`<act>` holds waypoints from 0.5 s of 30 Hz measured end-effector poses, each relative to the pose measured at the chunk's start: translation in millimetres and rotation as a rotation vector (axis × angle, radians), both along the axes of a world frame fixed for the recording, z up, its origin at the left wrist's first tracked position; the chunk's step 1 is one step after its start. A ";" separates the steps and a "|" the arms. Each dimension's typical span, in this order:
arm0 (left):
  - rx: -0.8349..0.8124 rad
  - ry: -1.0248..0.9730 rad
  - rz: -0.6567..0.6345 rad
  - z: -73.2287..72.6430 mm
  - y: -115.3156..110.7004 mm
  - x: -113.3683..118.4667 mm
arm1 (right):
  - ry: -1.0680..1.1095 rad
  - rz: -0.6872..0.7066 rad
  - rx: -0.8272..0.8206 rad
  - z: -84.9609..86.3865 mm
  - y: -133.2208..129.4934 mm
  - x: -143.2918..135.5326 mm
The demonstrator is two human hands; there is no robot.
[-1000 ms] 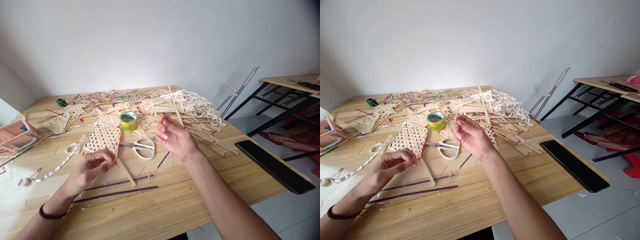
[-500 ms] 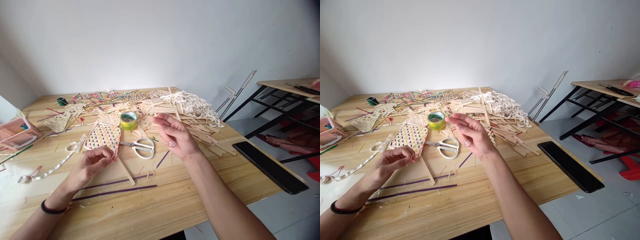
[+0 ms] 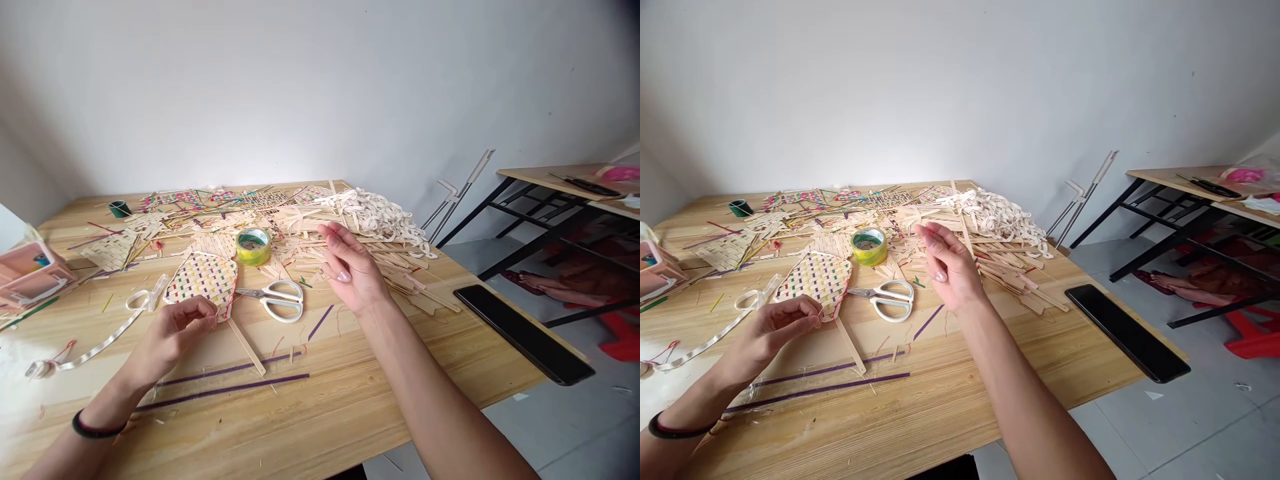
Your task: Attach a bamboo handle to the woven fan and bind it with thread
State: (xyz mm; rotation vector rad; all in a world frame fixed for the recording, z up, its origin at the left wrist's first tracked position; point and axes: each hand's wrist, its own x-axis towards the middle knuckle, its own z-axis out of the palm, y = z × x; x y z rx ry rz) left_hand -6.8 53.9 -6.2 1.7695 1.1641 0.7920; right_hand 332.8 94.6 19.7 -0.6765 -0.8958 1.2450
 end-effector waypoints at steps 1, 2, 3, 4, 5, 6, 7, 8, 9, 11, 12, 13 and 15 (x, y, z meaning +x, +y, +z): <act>-0.012 0.010 0.020 0.0 0.3 -0.1 | 0.021 -0.018 0.004 -0.4 1.5 2.7; -0.023 0.017 0.037 0.1 0.6 -0.1 | 0.042 -0.035 0.007 -0.8 2.9 5.4; -0.034 0.022 0.053 0.2 0.8 0.0 | 0.062 -0.049 0.010 -1.0 4.3 7.8; -0.045 0.028 0.072 0.4 1.0 0.2 | 0.081 -0.061 0.013 -1.3 5.5 10.1; -0.055 0.035 0.090 0.7 1.1 0.6 | 0.098 -0.072 0.017 -1.5 6.7 12.1; -0.061 0.041 0.109 1.1 1.3 0.9 | 0.112 -0.081 0.024 -1.6 7.6 14.1; -0.064 0.046 0.128 1.5 1.4 1.2 | 0.126 -0.091 0.033 -1.6 8.4 16.1; -0.064 0.048 0.146 1.8 1.4 1.4 | 0.142 -0.103 0.043 -1.5 9.1 18.4; -0.061 0.046 0.164 1.9 1.5 1.4 | 0.159 -0.116 0.050 -1.3 9.5 21.2; -0.056 0.027 0.197 1.4 1.7 1.0 | 0.197 -0.149 0.048 -0.4 10.0 27.9; -0.056 0.013 0.213 0.8 1.9 0.7 | 0.217 -0.167 0.042 0.3 10.0 31.6; -0.056 -0.001 0.227 0.0 2.0 0.2 | 0.235 -0.185 0.035 1.1 9.9 35.2; -0.055 -0.015 0.252 -1.7 2.3 -0.5 | 0.258 -0.213 0.034 2.7 9.4 40.3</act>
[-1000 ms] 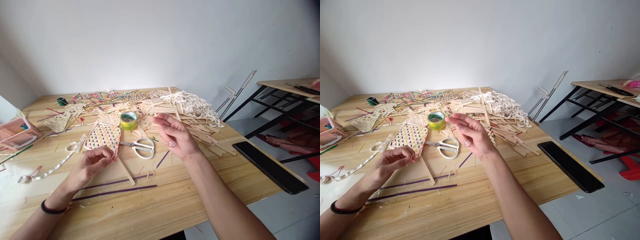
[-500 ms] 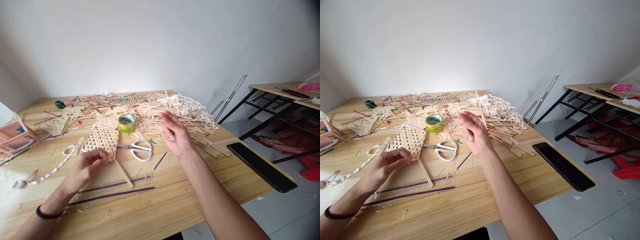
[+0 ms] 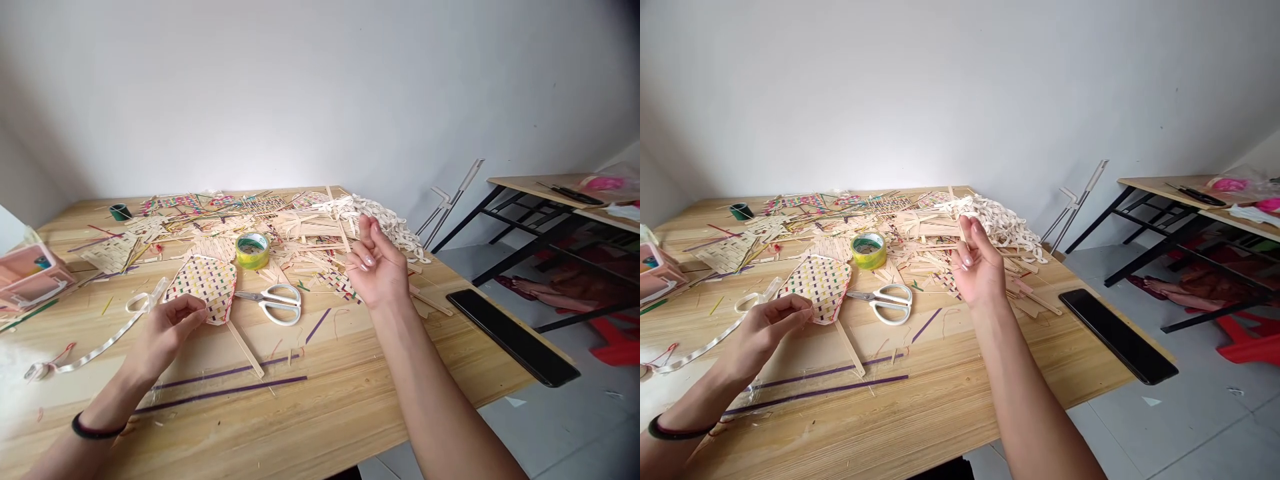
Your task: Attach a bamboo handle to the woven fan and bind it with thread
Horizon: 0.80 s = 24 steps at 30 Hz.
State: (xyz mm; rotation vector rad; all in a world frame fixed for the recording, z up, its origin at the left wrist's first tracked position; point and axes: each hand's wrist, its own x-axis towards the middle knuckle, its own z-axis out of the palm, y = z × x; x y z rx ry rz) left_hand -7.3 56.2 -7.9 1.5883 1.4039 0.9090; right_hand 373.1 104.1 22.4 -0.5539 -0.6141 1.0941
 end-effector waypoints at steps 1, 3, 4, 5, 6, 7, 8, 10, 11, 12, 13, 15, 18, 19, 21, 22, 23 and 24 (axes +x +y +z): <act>0.000 0.001 0.011 -0.6 0.0 -0.2 | -0.003 -0.011 0.006 0.7 -0.5 0.5; 0.002 -0.003 0.034 -0.8 0.1 -0.1 | -0.041 -0.014 0.022 1.8 -2.1 -4.0; 0.006 -0.010 0.047 -0.4 0.2 0.0 | -0.073 0.000 0.024 2.0 -3.5 -9.1; 0.016 -0.022 0.061 0.2 0.4 0.1 | -0.111 0.029 0.023 2.0 -5.2 -15.9; 0.034 -0.035 0.080 0.8 0.8 0.0 | -0.149 0.076 0.017 1.7 -7.3 -23.9; 0.061 -0.044 0.105 1.5 1.2 -0.4 | -0.185 0.138 0.009 1.2 -9.9 -32.5; 0.095 -0.049 0.130 2.1 1.7 -0.9 | -0.216 0.207 0.006 0.5 -12.8 -41.3; 0.175 -0.064 0.171 3.7 1.8 -1.9 | -0.259 0.336 0.016 -1.7 -19.2 -57.5; 0.206 -0.082 0.173 4.8 1.0 -2.0 | -0.277 0.394 0.024 -3.1 -22.6 -64.5; 0.224 -0.109 0.151 6.1 -0.4 -1.5 | -0.294 0.452 0.031 -4.9 -25.8 -70.8; 0.225 -0.142 0.108 7.7 -2.6 -0.4 | -0.311 0.514 0.037 -7.0 -29.0 -76.4; 0.177 -0.221 -0.029 11.2 -9.1 4.1 | -0.338 0.653 0.053 -12.6 -34.5 -86.0; 0.030 -0.321 -0.259 15.4 -21.1 14.2 | -0.352 0.848 0.092 -22.8 -40.6 -97.0; -0.022 -0.348 -0.320 16.2 -24.9 17.5 | -0.361 0.899 0.101 -25.8 -42.2 -99.5; -0.118 -0.395 -0.408 16.7 -31.2 23.0 | -0.387 0.982 0.109 -30.1 -44.8 -102.8; -0.156 -0.408 -0.437 16.6 -33.5 25.0 | -0.397 1.012 0.112 -31.1 -45.9 -103.6; -0.182 -0.417 -0.453 16.4 -35.3 26.4 | -0.400 1.036 0.115 -31.4 -47.0 -104.0; -0.195 -0.419 -0.460 16.2 -36.5 27.3 | -0.399 1.056 0.118 -31.2 -47.9 -104.1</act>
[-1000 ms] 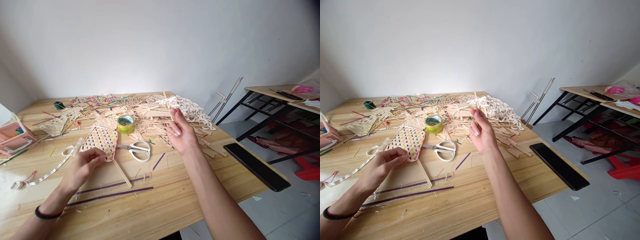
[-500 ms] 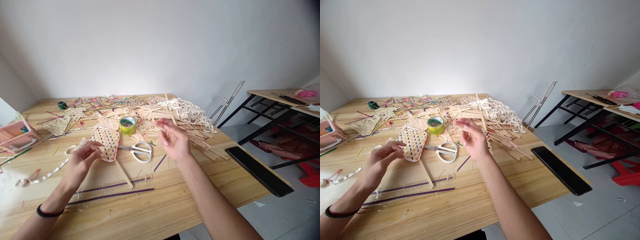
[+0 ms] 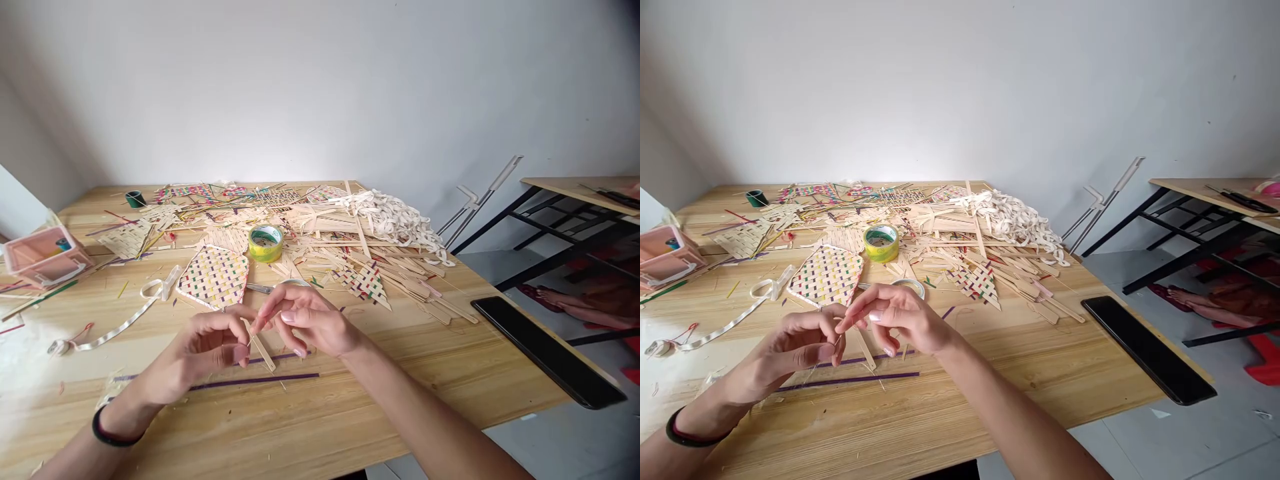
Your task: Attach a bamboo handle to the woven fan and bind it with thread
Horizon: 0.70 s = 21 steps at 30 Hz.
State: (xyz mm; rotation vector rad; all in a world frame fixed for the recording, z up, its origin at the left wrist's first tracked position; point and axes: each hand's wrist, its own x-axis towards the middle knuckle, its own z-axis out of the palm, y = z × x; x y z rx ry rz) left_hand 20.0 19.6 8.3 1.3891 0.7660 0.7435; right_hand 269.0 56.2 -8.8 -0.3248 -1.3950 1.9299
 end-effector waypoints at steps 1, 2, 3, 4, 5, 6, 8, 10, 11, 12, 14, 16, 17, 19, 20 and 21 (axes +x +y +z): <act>0.004 0.000 -0.001 -0.2 -0.8 0.4 | 0.004 0.019 0.001 0.6 -0.7 0.1; 0.019 0.000 0.004 -0.4 -1.1 0.5 | 0.009 0.032 0.004 1.5 -1.2 0.3; 0.037 -0.002 0.011 -0.5 -1.2 0.2 | 0.015 0.040 0.009 2.4 -1.4 0.6; 0.053 -0.009 0.021 -0.6 -1.0 -0.3 | 0.020 0.044 0.013 3.3 -1.4 1.0; 0.065 -0.016 0.029 -0.6 -0.5 -0.9 | 0.027 0.043 0.017 4.3 -1.0 1.7; 0.076 -0.023 0.032 -0.6 0.1 -1.7 | 0.035 0.040 0.015 5.2 -0.4 2.6; 0.094 -0.037 0.039 -0.2 1.5 -3.1 | 0.053 0.031 -0.003 7.0 1.3 5.4; 0.111 -0.045 0.049 0.5 2.7 -4.6 | 0.053 0.008 -0.021 8.6 3.6 9.4; 0.117 -0.046 0.055 1.0 3.1 -5.3 | 0.041 -0.011 -0.026 9.2 4.9 11.6; 0.122 -0.047 0.064 1.4 3.3 -6.2 | 0.019 -0.037 -0.027 9.7 6.4 13.6; 0.138 -0.042 0.088 2.1 3.3 -8.0 | -0.044 -0.106 -0.022 9.9 9.7 17.0; 0.165 -0.040 0.120 2.2 2.9 -10.0 | -0.115 -0.180 -0.028 9.2 13.0 19.3; 0.179 -0.038 0.137 2.1 2.7 -11.1 | -0.152 -0.209 -0.038 8.8 14.6 20.0; 0.196 -0.032 0.160 1.7 2.6 -13.0 | -0.219 -0.239 -0.058 7.8 17.0 20.9; 0.202 -0.033 0.166 1.4 2.7 -13.8 | -0.247 -0.242 -0.061 7.4 17.8 21.3; 0.206 -0.035 0.171 1.1 3.1 -14.6 | -0.269 -0.242 -0.057 7.1 18.4 21.6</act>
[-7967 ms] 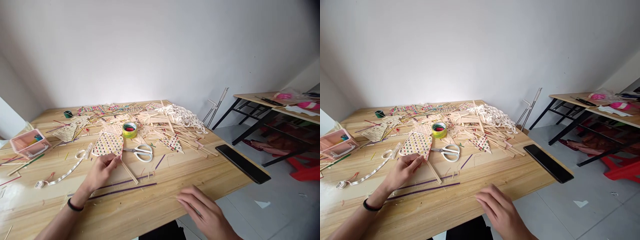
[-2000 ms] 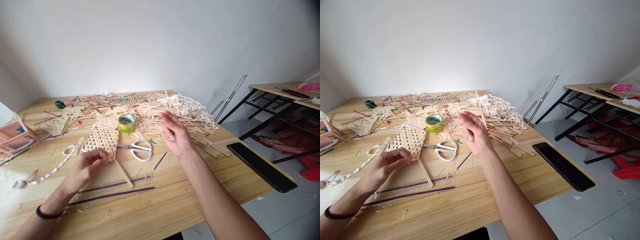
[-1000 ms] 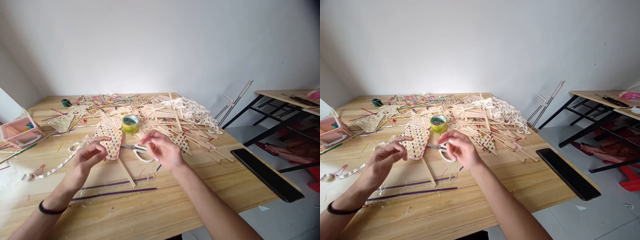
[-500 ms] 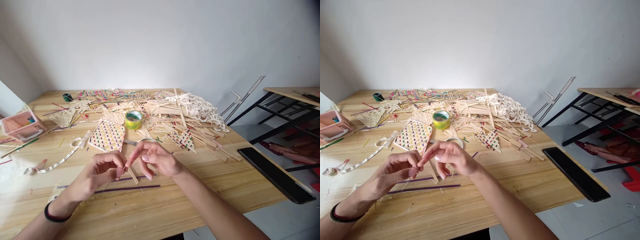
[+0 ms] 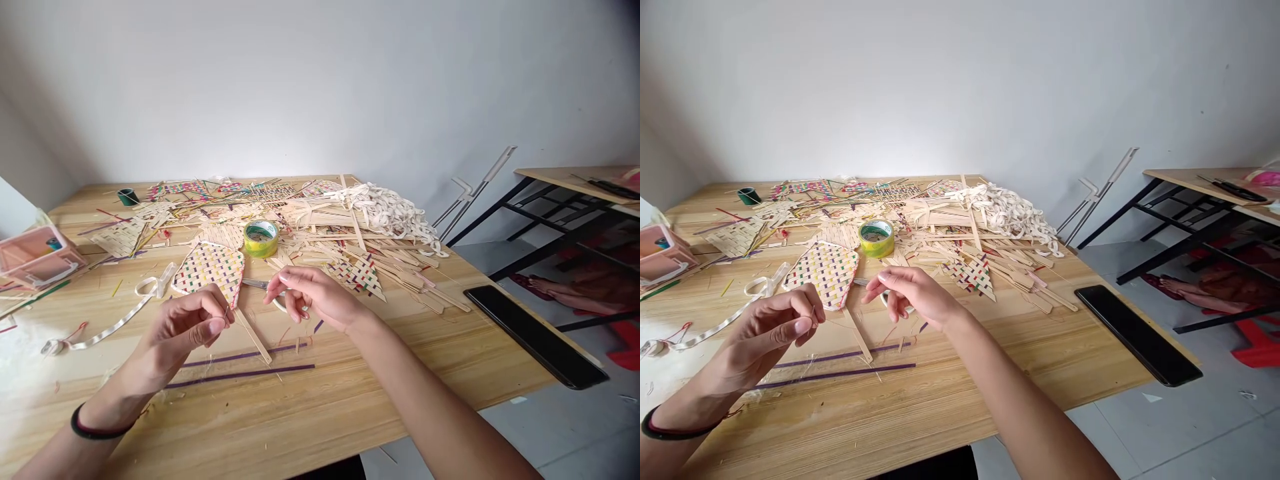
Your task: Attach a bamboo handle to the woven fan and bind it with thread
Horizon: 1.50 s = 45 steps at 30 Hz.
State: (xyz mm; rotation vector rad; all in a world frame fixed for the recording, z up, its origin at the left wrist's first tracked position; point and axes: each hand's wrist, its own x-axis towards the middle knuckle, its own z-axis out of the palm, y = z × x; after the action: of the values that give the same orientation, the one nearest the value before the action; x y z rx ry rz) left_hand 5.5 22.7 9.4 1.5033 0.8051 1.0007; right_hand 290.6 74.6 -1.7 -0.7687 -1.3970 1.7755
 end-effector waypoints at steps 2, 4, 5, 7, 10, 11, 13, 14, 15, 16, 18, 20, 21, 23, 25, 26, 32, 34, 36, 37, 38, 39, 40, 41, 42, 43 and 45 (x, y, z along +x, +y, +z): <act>0.005 -0.014 0.009 -0.3 1.2 -1.1 | -0.027 0.001 0.014 -0.4 0.8 0.9; 0.004 -0.041 0.015 -0.3 2.7 -1.7 | -0.045 -0.017 0.010 -1.1 1.8 2.4; 0.002 -0.053 0.017 -0.2 3.4 -1.9 | -0.065 -0.038 0.008 -1.8 2.6 3.3; -0.002 -0.066 0.016 0.4 4.2 -1.7 | -0.160 -0.134 0.072 -4.1 4.6 5.1; -0.014 -0.060 0.005 2.1 3.8 0.0 | -0.318 -0.340 0.278 -8.5 7.7 6.7; -0.018 -0.054 0.001 2.8 3.4 0.8 | -0.358 -0.408 0.359 -9.7 8.3 6.6; -0.021 -0.041 0.003 4.3 2.8 2.4 | -0.428 -0.522 0.494 -10.4 7.9 5.6; -0.022 -0.028 0.006 5.0 2.6 3.1 | -0.467 -0.560 0.558 -9.7 6.7 4.5; -0.022 -0.012 0.008 5.6 2.5 3.6 | -0.493 -0.569 0.610 -8.3 4.5 2.8; -0.024 0.010 0.001 6.1 2.4 4.1 | -0.500 -0.536 0.638 -6.3 1.4 0.5; -0.039 0.056 -0.039 6.8 2.0 5.3 | -0.461 -0.368 0.657 -1.4 -7.0 -6.0; -0.065 0.086 -0.100 7.4 0.9 7.4 | -0.388 -0.153 0.631 2.4 -16.3 -14.4; -0.083 0.093 -0.124 7.8 0.1 8.8 | -0.357 -0.075 0.610 3.2 -20.2 -18.7; -0.124 0.106 -0.149 8.9 -1.5 11.5 | -0.310 0.017 0.559 2.0 -24.9 -25.6; -0.156 0.126 -0.161 10.1 -2.6 13.5 | -0.274 0.048 0.506 -1.8 -25.3 -29.2; -0.162 0.137 -0.166 10.5 -2.8 13.8 | -0.258 0.052 0.483 -4.0 -24.4 -29.8; -0.127 0.174 -0.195 7.4 -2.0 10.2 | -0.216 0.083 0.397 -7.2 -20.7 -29.0; -0.117 0.161 -0.198 5.9 -2.2 9.1 | -0.229 0.086 0.391 -4.5 -21.5 -28.8; -0.102 0.146 -0.192 4.7 -2.3 8.3 | -0.224 0.084 0.391 -1.5 -21.7 -27.9; -0.096 0.140 -0.185 4.1 -2.1 7.7 | -0.210 0.082 0.386 -0.1 -21.4 -27.0; -0.090 0.135 -0.177 3.3 -1.8 6.8 | -0.193 0.082 0.375 1.0 -20.9 -25.8; -0.086 0.132 -0.170 2.4 -1.3 5.7 | -0.174 0.082 0.360 1.9 -20.2 -24.4; -0.080 0.128 -0.164 1.4 -0.5 4.4 | -0.154 0.081 0.342 2.6 -19.5 -22.9; -0.076 0.123 -0.159 0.2 0.3 3.0 | -0.133 0.073 0.323 3.1 -18.7 -21.5; -0.073 0.116 -0.156 -0.8 1.2 1.8 | -0.113 0.067 0.302 3.1 -18.1 -20.2; -0.073 0.104 -0.151 -1.6 2.1 0.9 | -0.089 0.064 0.275 2.8 -17.4 -19.1; -0.089 0.062 -0.139 -2.1 3.6 0.4 | -0.029 0.081 0.203 1.0 -16.0 -17.8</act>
State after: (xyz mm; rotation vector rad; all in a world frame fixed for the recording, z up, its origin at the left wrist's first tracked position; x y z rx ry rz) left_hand 5.8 26.3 7.3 1.4981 0.7683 0.8087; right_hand 272.9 58.6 -0.6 -0.6393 -1.6195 1.6562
